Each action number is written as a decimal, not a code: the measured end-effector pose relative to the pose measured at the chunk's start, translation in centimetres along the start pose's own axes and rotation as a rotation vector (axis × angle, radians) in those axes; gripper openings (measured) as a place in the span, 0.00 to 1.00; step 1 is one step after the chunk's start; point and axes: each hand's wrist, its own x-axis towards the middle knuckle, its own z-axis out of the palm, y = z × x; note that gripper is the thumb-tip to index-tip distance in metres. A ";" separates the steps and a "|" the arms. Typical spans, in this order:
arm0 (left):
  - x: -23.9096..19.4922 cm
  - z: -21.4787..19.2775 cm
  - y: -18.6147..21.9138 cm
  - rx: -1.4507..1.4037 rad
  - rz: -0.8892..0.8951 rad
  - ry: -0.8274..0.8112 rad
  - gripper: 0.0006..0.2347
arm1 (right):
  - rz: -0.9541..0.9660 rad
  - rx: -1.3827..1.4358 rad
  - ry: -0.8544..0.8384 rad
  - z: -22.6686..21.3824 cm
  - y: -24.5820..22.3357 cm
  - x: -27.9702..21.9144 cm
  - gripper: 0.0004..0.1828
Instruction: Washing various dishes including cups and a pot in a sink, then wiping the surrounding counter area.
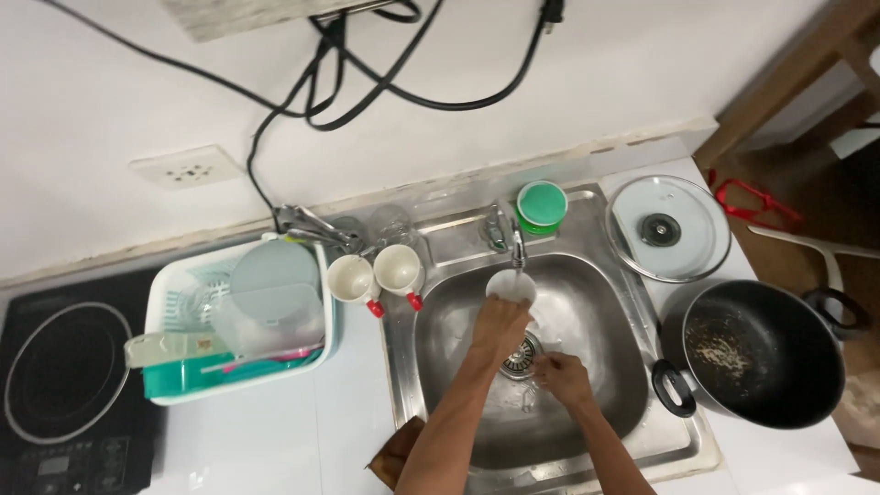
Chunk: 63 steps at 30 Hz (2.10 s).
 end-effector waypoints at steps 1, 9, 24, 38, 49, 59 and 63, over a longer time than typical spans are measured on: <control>0.3 -0.5 -0.3 -0.001 -0.013 0.003 0.11 | -0.003 -0.010 -0.009 0.1 -0.2 -0.3 0.12; 1.5 -6.2 -1.1 -0.692 -0.529 -0.090 0.31 | -0.083 -0.058 0.039 -2.0 6.5 3.7 0.36; -12.0 -4.6 8.8 -1.833 -1.454 0.343 0.20 | 0.017 0.159 -0.121 2.1 -6.9 -14.4 0.51; -16.1 -0.5 4.1 -0.138 -0.443 0.621 0.12 | -0.736 -0.676 0.224 0.9 -9.6 2.3 0.12; -21.2 -2.9 -2.9 0.083 -0.677 0.727 0.06 | -1.034 -0.936 0.228 5.8 -19.2 9.2 0.31; -23.3 -1.1 -10.3 0.227 -0.686 0.556 0.06 | -0.785 -0.695 0.384 5.2 -17.4 10.0 0.26; -23.7 -3.5 -11.0 0.234 -0.660 0.545 0.07 | -0.655 -0.706 0.446 5.8 -14.0 8.6 0.38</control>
